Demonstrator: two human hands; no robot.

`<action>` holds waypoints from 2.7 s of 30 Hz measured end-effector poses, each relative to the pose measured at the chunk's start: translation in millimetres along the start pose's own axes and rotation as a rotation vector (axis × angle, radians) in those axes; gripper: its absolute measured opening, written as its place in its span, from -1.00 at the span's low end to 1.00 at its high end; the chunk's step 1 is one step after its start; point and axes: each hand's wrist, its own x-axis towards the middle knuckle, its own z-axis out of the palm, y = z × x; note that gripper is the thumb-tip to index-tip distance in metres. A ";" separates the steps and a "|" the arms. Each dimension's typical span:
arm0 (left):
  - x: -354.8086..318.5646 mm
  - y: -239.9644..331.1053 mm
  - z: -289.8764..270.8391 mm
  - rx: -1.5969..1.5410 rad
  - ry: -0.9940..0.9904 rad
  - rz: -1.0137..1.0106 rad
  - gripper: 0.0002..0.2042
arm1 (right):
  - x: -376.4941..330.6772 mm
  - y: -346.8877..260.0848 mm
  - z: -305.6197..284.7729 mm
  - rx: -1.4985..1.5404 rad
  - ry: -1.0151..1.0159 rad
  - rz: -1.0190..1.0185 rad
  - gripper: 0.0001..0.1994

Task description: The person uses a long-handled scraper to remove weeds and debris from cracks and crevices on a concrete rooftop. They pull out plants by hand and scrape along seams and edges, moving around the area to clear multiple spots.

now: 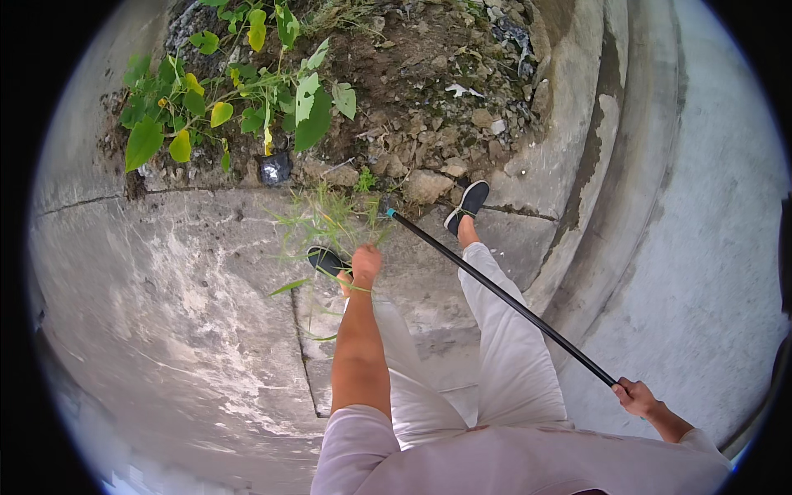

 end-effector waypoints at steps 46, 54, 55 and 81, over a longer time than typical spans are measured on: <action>55.6 -27.4 -65.4 -0.369 -0.127 -0.539 -0.67 | 81.6 -81.2 -10.8 -0.232 0.160 -0.249 -0.64; 63.0 -95.3 4.4 -0.340 0.220 -0.283 -0.71 | 156.7 -47.2 -32.7 -0.333 0.250 -0.302 -0.62; 61.8 -94.5 3.7 -0.349 0.196 -0.292 -0.70 | 161.8 -49.7 -38.5 -0.281 0.263 -0.247 -0.61; 35.9 -14.0 -87.2 -0.456 0.108 -0.483 -0.74 | 184.4 -25.8 -58.0 -0.154 0.278 -0.185 -0.58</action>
